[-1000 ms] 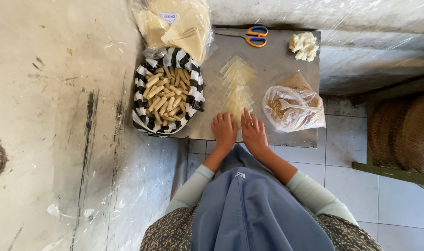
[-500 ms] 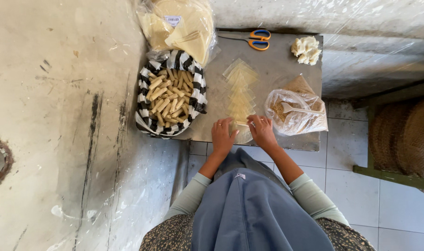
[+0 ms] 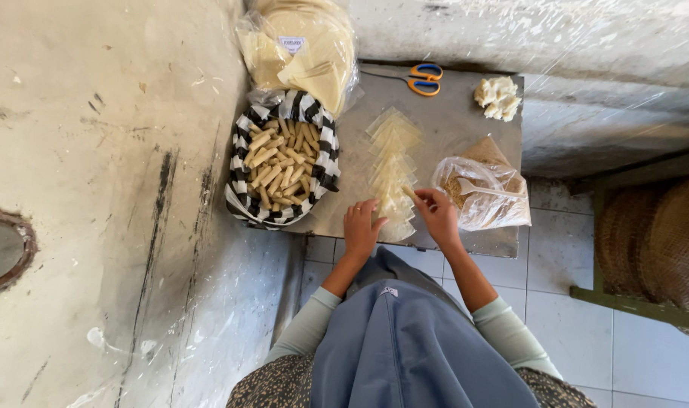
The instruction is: The person folds translucent triangular wrappers into cone shapes and then uses a spoon to place a small amount of granular filling into the tip of each cone.
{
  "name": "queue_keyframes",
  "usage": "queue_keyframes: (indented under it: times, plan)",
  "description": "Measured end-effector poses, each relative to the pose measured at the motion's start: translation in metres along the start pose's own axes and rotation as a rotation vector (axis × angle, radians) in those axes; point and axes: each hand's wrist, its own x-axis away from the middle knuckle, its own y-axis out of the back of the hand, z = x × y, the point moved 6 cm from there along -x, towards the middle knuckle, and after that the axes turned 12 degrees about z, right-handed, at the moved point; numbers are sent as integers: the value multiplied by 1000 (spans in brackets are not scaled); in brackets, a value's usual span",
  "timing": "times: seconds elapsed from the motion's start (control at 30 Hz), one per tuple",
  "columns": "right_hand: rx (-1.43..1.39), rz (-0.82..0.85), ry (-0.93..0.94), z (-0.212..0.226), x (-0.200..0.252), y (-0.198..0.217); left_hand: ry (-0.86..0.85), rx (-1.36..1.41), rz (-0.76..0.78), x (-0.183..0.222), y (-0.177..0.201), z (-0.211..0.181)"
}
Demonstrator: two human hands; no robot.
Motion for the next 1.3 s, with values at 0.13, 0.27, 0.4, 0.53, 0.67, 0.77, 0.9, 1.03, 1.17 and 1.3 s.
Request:
queue_keyframes:
  times: [0.13,0.27,0.4,0.53,0.67,0.77,0.9,1.03,1.17,1.3]
  plan:
    - [-228,54,-96,7,14,1,-45,323,-57,-8,8,-9]
    - [-464,160,-64,20,26,-11,65,697,79,-16,-9,-4]
    - [-613,250,-96,25,32,-18,10,956,98,-16,-16,0]
    - [-1110,412,-302,26,43,-31,-30,1213,184,-12,-17,0]
    - [-1309,550,-346,40,56,-39,40,1402,391,-5,-22,-5]
    - [-1326,567,-363,40,61,-42,-88,1480,409,-3,-20,-6]
    - [-1123,426,-335,14,60,-35,-38,1423,338,1,-32,12]
    - [-918,-472,-104,-32,60,46,76,1317,128,-6,-11,36]
    - [-900,-767,-65,-70,60,113,25,566,-264,-17,105,56]
    - [-783,-552,-6,-77,38,131,166,166,-459,-18,204,57]
